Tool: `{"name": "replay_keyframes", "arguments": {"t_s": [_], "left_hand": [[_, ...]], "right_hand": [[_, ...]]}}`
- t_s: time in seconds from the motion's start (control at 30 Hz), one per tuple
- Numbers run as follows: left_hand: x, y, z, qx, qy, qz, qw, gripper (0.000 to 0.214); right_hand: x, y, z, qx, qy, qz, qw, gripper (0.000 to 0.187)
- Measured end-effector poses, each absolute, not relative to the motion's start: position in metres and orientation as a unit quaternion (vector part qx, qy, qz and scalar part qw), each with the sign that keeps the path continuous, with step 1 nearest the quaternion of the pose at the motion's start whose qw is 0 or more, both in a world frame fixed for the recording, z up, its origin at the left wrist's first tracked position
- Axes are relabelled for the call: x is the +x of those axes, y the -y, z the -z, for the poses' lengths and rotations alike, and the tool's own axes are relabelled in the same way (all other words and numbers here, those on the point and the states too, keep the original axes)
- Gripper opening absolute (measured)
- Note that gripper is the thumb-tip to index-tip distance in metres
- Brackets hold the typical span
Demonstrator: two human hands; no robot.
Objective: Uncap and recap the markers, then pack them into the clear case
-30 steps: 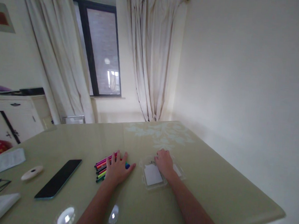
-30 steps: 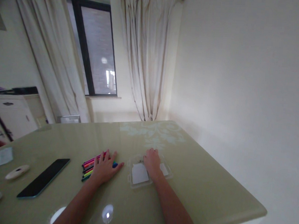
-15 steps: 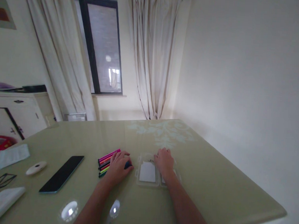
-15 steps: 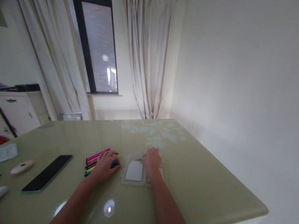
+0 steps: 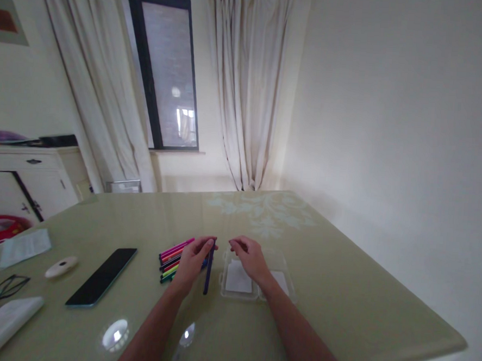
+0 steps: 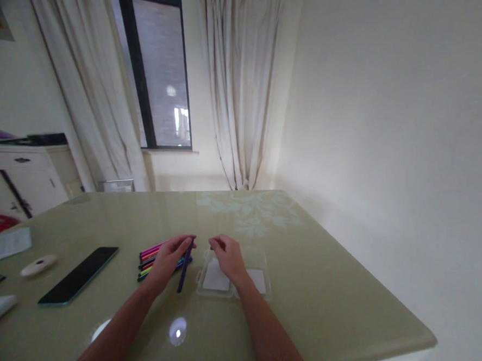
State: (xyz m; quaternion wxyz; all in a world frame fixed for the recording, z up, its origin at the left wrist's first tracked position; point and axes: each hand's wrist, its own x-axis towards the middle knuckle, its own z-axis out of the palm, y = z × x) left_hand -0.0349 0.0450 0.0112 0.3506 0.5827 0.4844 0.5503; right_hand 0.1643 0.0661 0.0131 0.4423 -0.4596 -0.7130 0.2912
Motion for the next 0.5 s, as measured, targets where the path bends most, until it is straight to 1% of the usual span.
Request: {"name": "replay_keyframes", "arguments": {"t_s": [0.03, 0.1, 0.2, 0.23, 0.3, 0.5], "left_hand": [[-0.033, -0.044, -0.010, 0.575, -0.477, -0.554, 0.365, 0.059], [-0.029, -0.044, -0.008, 0.562, -0.468, -0.562, 0.386, 0.058], [-0.025, -0.044, -0.006, 0.547, -0.465, -0.574, 0.394, 0.056], [-0.025, -0.044, -0.006, 0.544, -0.466, -0.577, 0.393, 0.056], [-0.024, -0.044, -0.005, 0.542, -0.469, -0.578, 0.390, 0.055], [-0.022, -0.043, 0.001, 0.567, -0.486, -0.555, 0.366, 0.049]], "right_hand": [[0.159, -0.065, -0.012, -0.418, 0.697, -0.362, 0.456, 0.031], [0.150, -0.061, -0.011, -0.366, 0.665, -0.460, 0.460, 0.037], [0.145, -0.057, -0.010, -0.332, 0.632, -0.529, 0.458, 0.050], [0.145, -0.056, -0.009, -0.325, 0.627, -0.540, 0.458, 0.053], [0.145, -0.056, -0.007, -0.315, 0.625, -0.551, 0.454, 0.053], [0.148, -0.060, -0.002, -0.339, 0.642, -0.512, 0.459, 0.039]]}}
